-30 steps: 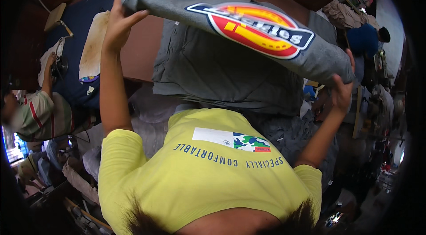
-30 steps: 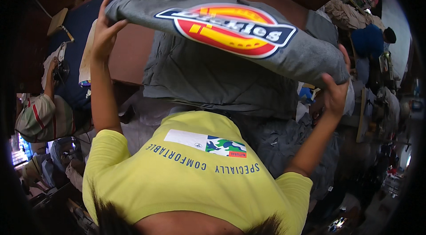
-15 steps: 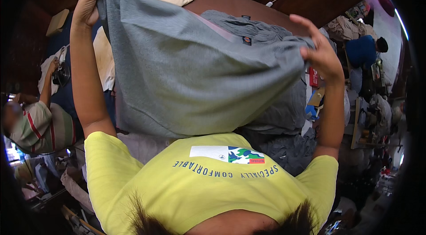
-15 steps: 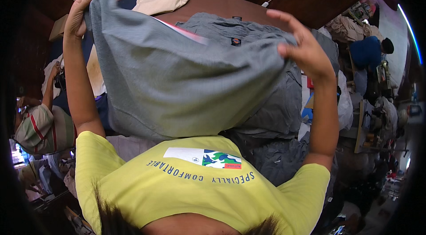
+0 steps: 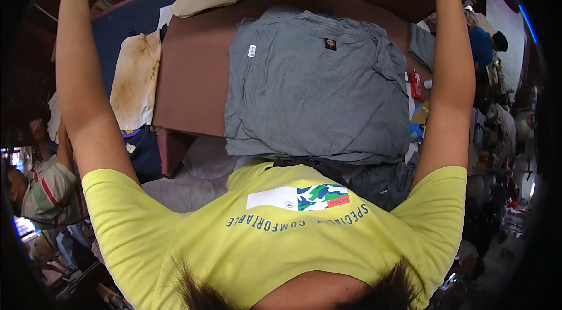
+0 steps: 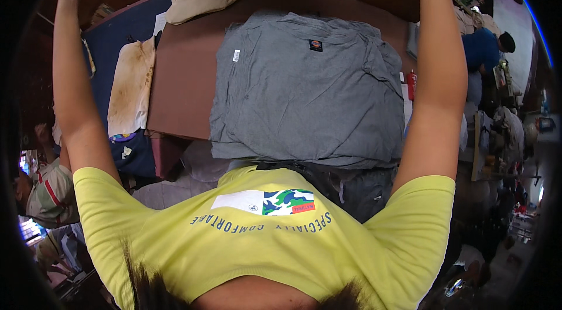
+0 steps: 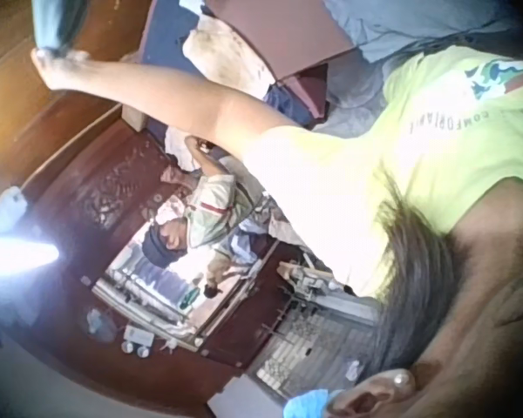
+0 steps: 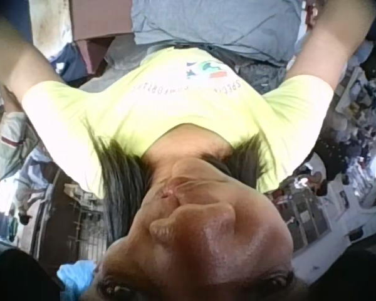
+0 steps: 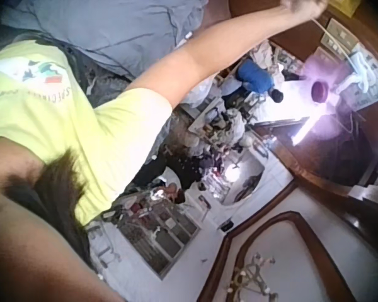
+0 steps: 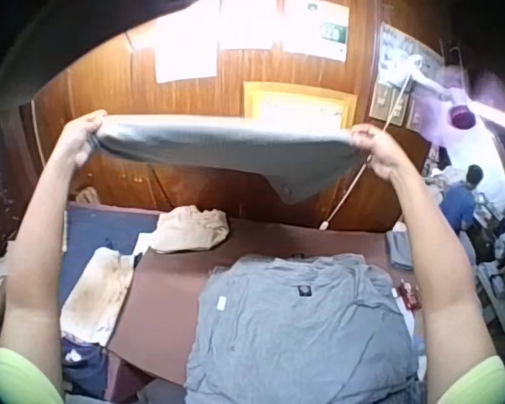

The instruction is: The person folds gray t-shirts at a workstation, using shears to trim loose threads from one shirt before finishing the fold and placing it onto a stack.

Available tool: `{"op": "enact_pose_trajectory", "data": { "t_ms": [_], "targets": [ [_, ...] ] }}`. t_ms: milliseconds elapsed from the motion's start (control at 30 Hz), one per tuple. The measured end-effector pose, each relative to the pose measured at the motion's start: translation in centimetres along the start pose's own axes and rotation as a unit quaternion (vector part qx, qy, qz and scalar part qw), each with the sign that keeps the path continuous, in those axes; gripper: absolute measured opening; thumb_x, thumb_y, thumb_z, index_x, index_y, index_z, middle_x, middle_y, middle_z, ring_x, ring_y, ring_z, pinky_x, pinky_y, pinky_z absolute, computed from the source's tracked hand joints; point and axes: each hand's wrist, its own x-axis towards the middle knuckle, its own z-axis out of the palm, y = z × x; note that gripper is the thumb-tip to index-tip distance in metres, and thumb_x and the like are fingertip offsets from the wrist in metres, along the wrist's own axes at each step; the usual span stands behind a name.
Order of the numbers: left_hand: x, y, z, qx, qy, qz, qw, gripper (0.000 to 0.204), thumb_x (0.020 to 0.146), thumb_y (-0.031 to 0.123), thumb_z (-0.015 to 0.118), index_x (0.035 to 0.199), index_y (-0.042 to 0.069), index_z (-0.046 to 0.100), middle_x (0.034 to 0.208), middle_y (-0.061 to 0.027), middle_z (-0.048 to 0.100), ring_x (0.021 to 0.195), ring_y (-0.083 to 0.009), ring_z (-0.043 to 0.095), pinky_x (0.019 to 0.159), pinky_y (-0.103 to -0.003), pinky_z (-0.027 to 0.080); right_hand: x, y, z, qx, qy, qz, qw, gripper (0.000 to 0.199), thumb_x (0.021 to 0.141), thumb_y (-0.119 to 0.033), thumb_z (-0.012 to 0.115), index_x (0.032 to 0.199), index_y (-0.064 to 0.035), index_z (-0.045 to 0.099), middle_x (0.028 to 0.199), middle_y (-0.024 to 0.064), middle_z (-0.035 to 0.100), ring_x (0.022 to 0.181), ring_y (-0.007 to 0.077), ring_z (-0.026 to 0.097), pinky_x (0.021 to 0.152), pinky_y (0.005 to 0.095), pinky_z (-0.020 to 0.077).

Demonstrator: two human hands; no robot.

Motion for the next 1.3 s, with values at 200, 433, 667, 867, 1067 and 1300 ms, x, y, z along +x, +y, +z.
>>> {"op": "enact_pose_trajectory", "data": {
  "t_ms": [200, 433, 667, 867, 1067, 1300],
  "targets": [
    [-3.4, -16.5, -6.4, 0.386, -0.253, -0.239, 0.854, 0.038, 0.08, 0.027, 0.061, 0.117, 0.018, 0.058, 0.115, -0.0006, 0.058, 0.101, -0.0171, 0.053, 0.088, -0.039, 0.037, -10.3, 12.6, 3.9, -0.099, -0.173, 0.277, 0.94, 0.035, 0.08, -0.013, 0.064, 0.115, -0.0106, 0.058, 0.105, 0.0024, 0.059, 0.096, 0.0136, 0.054, 0.082, 0.0271, 0.0436],
    [-23.2, -19.9, 0.2, 0.289, -0.296, -0.215, 0.884, 0.038, 0.079, 0.015, 0.065, 0.112, 0.0, 0.055, 0.109, -0.0094, 0.059, 0.1, -0.0172, 0.055, 0.085, -0.029, 0.042, -25.9, 16.3, 7.3, -0.225, -0.122, 0.1, 0.962, 0.034, 0.077, -0.015, 0.064, 0.11, -0.0088, 0.059, 0.11, 0.0098, 0.058, 0.103, 0.0223, 0.053, 0.089, 0.0311, 0.0384],
    [-41.0, -5.6, 8.2, 0.177, -0.451, -0.239, 0.842, 0.045, 0.072, 0.019, 0.071, 0.112, 0.006, 0.056, 0.097, -0.0084, 0.054, 0.083, -0.0172, 0.052, 0.075, -0.028, 0.043, -44.1, 12.8, -4.5, -0.574, 0.061, 0.152, 0.803, 0.033, 0.075, -0.02, 0.067, 0.105, -0.0083, 0.059, 0.106, 0.0134, 0.057, 0.099, 0.027, 0.053, 0.084, 0.0342, 0.0414],
    [-45.2, -5.4, 9.7, 0.28, -0.237, -0.315, 0.875, 0.037, 0.071, 0.013, 0.072, 0.103, 0.003, 0.056, 0.083, -0.0072, 0.051, 0.07, -0.0169, 0.047, 0.066, -0.028, 0.042, -52.0, 12.2, -8.9, -0.293, 0.165, 0.382, 0.861, 0.031, 0.076, -0.016, 0.069, 0.102, -0.0054, 0.057, 0.074, 0.0038, 0.057, 0.065, 0.0112, 0.051, 0.061, 0.0249, 0.042],
    [-46.5, -6.0, 11.1, 0.302, -0.162, -0.198, 0.919, 0.025, 0.078, 0.014, 0.066, 0.095, 0.001, 0.053, 0.074, -0.0062, 0.052, 0.066, -0.0136, 0.049, 0.061, -0.026, 0.042, -52.8, 13.3, -8.4, -0.295, 0.172, 0.304, 0.889, 0.032, 0.082, -0.023, 0.064, 0.103, -0.0008, 0.055, 0.073, -0.0002, 0.054, 0.063, 0.0093, 0.049, 0.058, 0.0233, 0.0405],
    [-44.9, -2.0, 10.4, 0.178, -0.011, -0.16, 0.971, 0.011, 0.085, 0.01, 0.059, 0.09, 0.001, 0.054, 0.08, -0.0004, 0.055, 0.07, -0.0065, 0.049, 0.061, -0.019, 0.04, -48.6, 5.0, -12.8, 0.108, 0.28, 0.21, 0.93, 0.019, 0.086, -0.022, 0.059, 0.097, -0.0077, 0.056, 0.091, 0.0022, 0.06, 0.078, 0.0117, 0.055, 0.071, 0.0259, 0.0436]
  ]
}}
